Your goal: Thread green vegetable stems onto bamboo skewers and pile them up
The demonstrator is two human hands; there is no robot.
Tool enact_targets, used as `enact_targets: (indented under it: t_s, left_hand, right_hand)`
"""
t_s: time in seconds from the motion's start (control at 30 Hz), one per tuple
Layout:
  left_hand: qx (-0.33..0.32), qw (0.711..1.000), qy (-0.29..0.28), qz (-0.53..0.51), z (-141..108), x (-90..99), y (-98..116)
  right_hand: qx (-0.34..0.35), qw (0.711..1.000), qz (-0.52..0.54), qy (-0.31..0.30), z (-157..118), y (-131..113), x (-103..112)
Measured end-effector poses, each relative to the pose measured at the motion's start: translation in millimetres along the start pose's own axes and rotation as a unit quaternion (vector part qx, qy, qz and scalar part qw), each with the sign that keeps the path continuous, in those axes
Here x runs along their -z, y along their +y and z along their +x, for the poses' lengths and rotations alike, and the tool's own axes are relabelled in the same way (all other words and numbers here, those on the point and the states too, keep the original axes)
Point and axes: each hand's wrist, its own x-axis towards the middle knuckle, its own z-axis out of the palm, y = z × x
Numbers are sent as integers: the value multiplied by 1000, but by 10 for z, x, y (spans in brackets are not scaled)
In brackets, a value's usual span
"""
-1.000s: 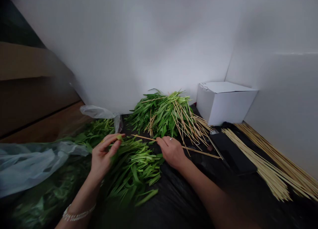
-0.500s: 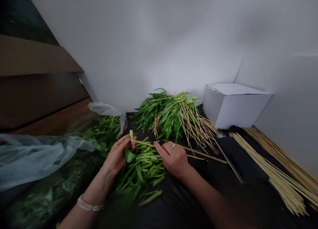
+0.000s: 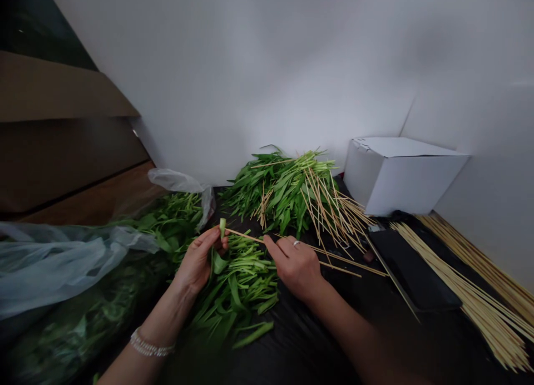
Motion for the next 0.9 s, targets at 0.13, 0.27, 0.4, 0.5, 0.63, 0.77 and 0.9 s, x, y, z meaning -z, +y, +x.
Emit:
enact_targets:
  t_s: [0.13,0.27,0.4,0.5,0.63,0.77,0.9]
  left_hand:
    - [3,1000,14,-8,-1,-7,2]
    - [4,1000,19,-9,-2,-4,9]
    - [9,1000,24,-12,2,1,18]
    - [15,999,23,-18,5,2,27]
    - [17,1000,13,-20,10,16,33]
    - [20,1000,-10,-9,14,44,20]
    - [16,1000,-23,2,17,62,3]
  right_hand:
    - [2,1000,-1,-1,13,-11,12]
    - [6,1000,0,-2,23,-16,18]
    - [8,1000,7,4,18,-15,10]
    - [3,1000,11,1,6,-18,0]
    - [1,1000,12,3,2,-33,-2]
    - [9,1000,26,9,10,-46,9]
    - [14,1000,26,10,-2,-62,8]
